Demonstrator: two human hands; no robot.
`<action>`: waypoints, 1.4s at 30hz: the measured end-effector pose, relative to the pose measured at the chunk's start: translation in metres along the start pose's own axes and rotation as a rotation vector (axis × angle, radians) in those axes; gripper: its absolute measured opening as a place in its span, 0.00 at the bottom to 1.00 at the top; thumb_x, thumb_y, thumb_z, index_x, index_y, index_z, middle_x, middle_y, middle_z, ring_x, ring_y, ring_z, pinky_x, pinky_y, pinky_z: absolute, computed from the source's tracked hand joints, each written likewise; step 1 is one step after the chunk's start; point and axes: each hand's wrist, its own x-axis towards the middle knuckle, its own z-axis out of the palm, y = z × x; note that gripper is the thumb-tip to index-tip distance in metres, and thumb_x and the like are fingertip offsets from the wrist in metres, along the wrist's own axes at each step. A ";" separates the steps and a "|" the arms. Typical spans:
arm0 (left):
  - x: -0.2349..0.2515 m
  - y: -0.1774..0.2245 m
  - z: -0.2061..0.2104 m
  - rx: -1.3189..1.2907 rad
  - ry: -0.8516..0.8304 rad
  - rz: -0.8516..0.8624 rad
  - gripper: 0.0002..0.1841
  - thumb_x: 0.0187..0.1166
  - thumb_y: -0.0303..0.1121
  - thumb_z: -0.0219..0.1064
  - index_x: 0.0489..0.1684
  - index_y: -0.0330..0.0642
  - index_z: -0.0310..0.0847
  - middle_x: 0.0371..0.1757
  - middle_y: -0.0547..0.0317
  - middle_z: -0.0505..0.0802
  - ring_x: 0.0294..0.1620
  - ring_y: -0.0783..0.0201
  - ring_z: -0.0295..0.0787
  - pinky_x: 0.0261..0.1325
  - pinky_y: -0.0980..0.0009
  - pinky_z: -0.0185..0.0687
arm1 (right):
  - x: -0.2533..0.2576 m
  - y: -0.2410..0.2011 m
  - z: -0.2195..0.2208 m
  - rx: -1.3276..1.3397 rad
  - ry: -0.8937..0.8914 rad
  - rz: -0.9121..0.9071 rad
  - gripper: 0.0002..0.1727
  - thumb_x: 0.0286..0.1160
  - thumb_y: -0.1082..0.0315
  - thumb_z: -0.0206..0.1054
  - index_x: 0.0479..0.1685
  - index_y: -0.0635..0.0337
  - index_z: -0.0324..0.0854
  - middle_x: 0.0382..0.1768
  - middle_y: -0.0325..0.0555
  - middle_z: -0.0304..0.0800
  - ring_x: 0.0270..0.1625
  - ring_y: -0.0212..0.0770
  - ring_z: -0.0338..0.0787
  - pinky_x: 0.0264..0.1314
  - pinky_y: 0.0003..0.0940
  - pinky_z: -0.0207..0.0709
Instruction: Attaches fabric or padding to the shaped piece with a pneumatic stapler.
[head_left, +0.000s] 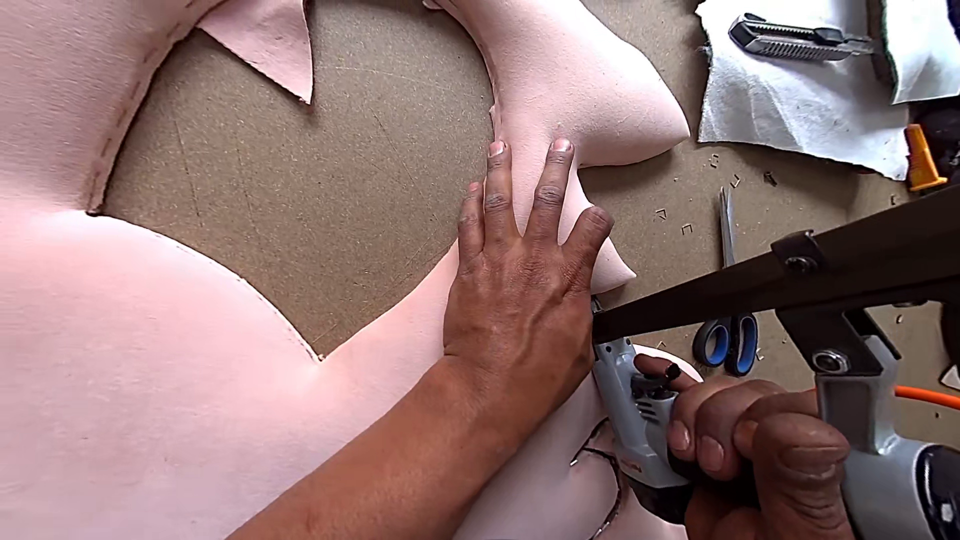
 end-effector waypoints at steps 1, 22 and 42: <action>0.000 0.000 0.000 -0.001 0.002 -0.001 0.31 0.60 0.50 0.70 0.71 0.69 0.81 0.97 0.51 0.53 0.95 0.29 0.41 0.88 0.33 0.47 | 0.000 0.000 0.001 -0.007 0.005 -0.001 0.12 0.82 0.56 0.70 0.31 0.49 0.82 0.19 0.33 0.81 0.26 0.34 0.87 0.61 0.48 0.89; 0.008 0.000 -0.014 0.071 -0.053 0.034 0.36 0.55 0.62 0.76 0.66 0.62 0.77 0.95 0.52 0.59 0.94 0.38 0.48 0.89 0.40 0.50 | -0.008 -0.001 -0.123 0.168 0.033 0.005 0.15 0.84 0.55 0.66 0.29 0.49 0.82 0.16 0.33 0.79 0.20 0.34 0.85 0.40 0.40 0.93; 0.025 0.036 -0.032 0.311 -0.253 -0.118 0.38 0.52 0.57 0.85 0.66 0.59 0.77 0.93 0.50 0.60 0.80 0.39 0.72 0.65 0.46 0.80 | 0.086 0.023 -0.136 0.297 -0.410 0.066 0.15 0.81 0.56 0.70 0.27 0.50 0.78 0.17 0.34 0.78 0.21 0.37 0.85 0.42 0.47 0.94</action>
